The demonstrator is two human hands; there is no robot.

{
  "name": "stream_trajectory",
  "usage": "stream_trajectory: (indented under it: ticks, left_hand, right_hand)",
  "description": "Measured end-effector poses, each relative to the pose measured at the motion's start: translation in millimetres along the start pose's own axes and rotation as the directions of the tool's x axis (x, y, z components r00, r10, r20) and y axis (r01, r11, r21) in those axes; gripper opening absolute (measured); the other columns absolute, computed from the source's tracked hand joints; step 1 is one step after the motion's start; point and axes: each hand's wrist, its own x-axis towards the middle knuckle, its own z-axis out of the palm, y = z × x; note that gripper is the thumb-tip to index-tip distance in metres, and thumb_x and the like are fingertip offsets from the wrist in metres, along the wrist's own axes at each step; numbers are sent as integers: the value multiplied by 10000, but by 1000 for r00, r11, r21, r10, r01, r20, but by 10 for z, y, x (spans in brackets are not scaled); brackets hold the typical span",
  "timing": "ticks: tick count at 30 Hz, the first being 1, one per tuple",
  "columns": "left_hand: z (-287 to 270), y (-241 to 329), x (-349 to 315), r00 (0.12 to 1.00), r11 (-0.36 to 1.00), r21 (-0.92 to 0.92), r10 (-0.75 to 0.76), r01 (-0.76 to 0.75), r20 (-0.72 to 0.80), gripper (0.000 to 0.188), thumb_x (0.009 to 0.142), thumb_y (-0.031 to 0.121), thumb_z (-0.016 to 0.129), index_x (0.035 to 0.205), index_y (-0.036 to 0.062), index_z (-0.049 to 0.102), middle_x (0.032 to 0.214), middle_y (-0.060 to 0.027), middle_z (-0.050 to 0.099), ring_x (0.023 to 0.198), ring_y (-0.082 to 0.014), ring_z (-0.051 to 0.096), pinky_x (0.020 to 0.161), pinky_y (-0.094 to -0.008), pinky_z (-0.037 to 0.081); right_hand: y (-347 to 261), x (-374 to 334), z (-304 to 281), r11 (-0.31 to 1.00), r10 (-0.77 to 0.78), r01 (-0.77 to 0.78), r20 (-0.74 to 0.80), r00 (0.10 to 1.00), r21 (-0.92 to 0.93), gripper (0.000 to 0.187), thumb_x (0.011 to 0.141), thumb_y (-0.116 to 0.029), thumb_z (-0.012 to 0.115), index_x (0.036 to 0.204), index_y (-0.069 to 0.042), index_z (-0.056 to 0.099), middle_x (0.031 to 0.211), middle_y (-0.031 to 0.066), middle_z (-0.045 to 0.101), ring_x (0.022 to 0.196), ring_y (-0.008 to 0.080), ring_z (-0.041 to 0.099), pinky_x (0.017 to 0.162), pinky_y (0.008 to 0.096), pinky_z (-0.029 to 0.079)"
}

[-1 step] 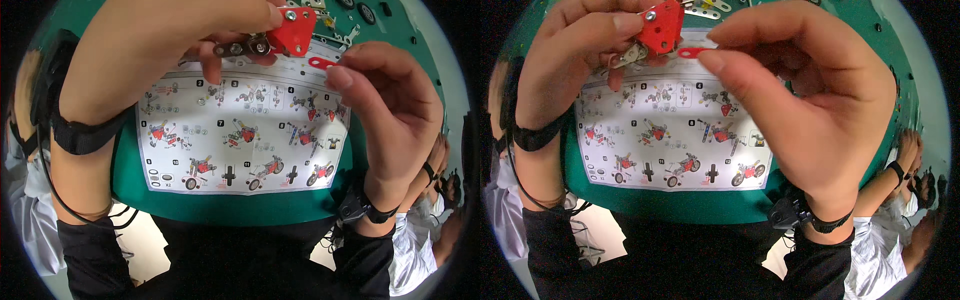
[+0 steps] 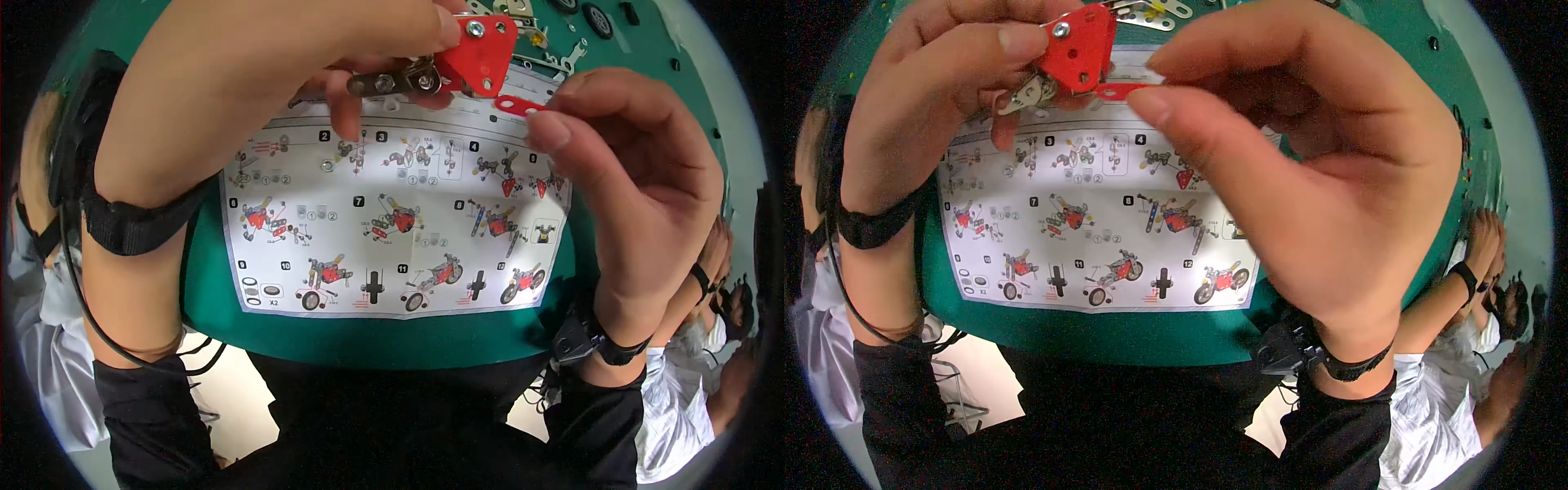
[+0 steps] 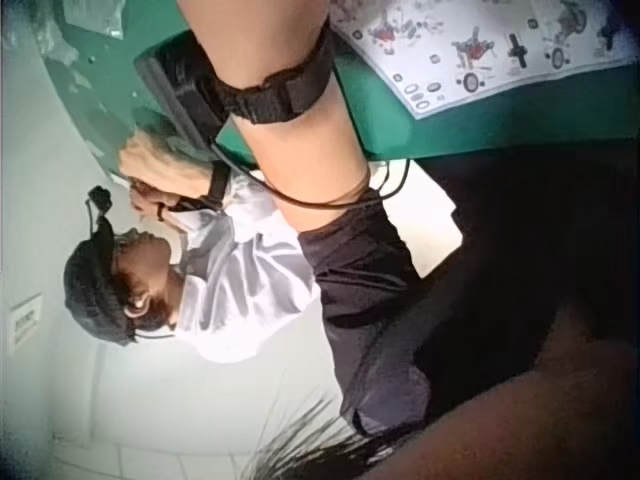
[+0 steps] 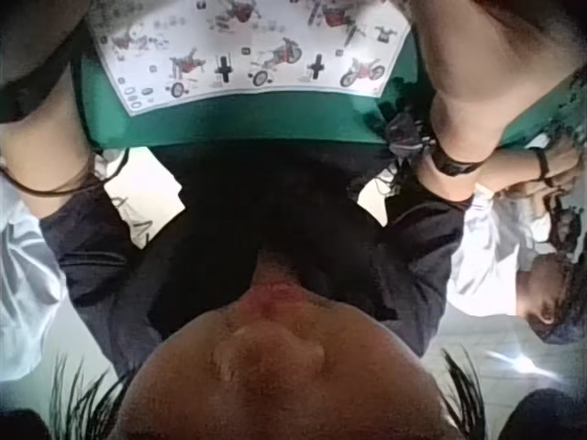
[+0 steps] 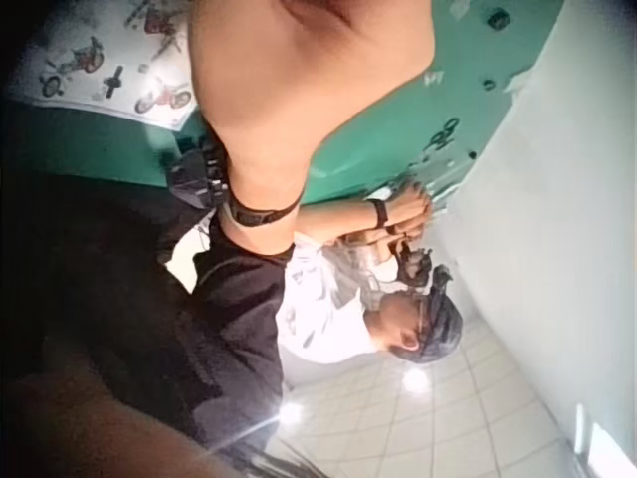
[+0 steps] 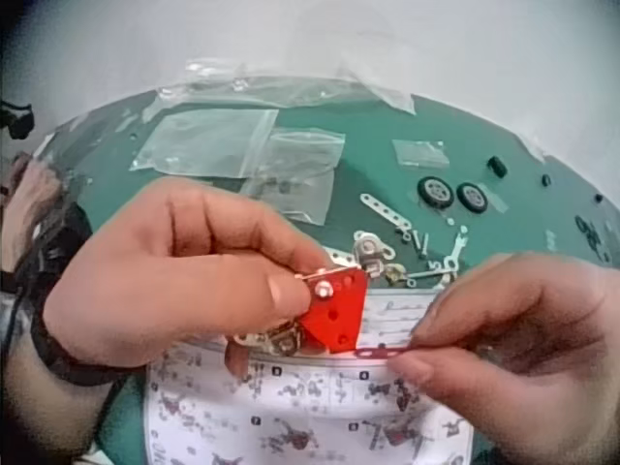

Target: The person assembles a toy motorcycle by inserting a screw through a red metal plate and a silver bracket, then threading a nut onto the screw by hand. They repeat this process with a second screw and nut, tightening the assembly manually.

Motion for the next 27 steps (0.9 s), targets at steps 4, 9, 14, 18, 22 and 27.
stream_trajectory:
  ticks: [4,9,14,18,22,27]
  left_hand:
    - [-7,0,-65,999,999,-17,44,-44,21,355,911,144,667,1155,-113,651,907,-137,718,654,-112,656,554,-239,549]
    - [23,-43,-34,994,995,-52,93,-90,56,376,917,162,659,1178,-108,643,921,-134,716,673,-116,657,577,-246,549]
    - [-34,103,-88,991,995,-95,52,-40,126,378,912,98,680,1215,-117,608,999,-184,715,814,-162,703,693,-270,595]
    - [-124,-40,-94,987,989,-96,118,-108,105,378,911,95,680,1216,-117,607,1002,-186,714,819,-164,703,698,-271,595]
    - [-157,-92,-89,985,989,-89,130,-121,112,379,910,91,681,1217,-117,605,1005,-188,713,824,-166,703,703,-273,595]
    - [-63,-106,27,973,988,-70,150,-139,175,379,909,87,681,1219,-117,603,1008,-190,712,830,-168,703,709,-275,596]
  right_hand:
    - [29,11,54,990,-112,105,71,991,94,165,862,103,668,1023,67,658,972,135,699,845,178,701,730,254,549]
    - [-89,1,88,998,35,-36,25,999,44,139,891,48,665,1030,58,663,972,143,709,852,202,723,643,233,523]
    - [-64,-73,211,984,-12,39,-151,988,172,157,894,-14,701,1044,20,671,927,115,727,831,183,726,632,225,508]
    - [-43,14,43,992,125,-124,21,992,-24,161,896,-50,715,1038,6,664,934,108,728,811,167,716,646,233,505]
    - [-16,16,62,987,158,-159,21,987,39,176,891,-71,728,1034,0,655,922,93,725,800,156,706,658,234,495]
    - [-13,-8,67,978,210,-210,-2,978,5,175,886,-73,735,1025,-6,654,917,85,723,774,145,693,650,231,483]
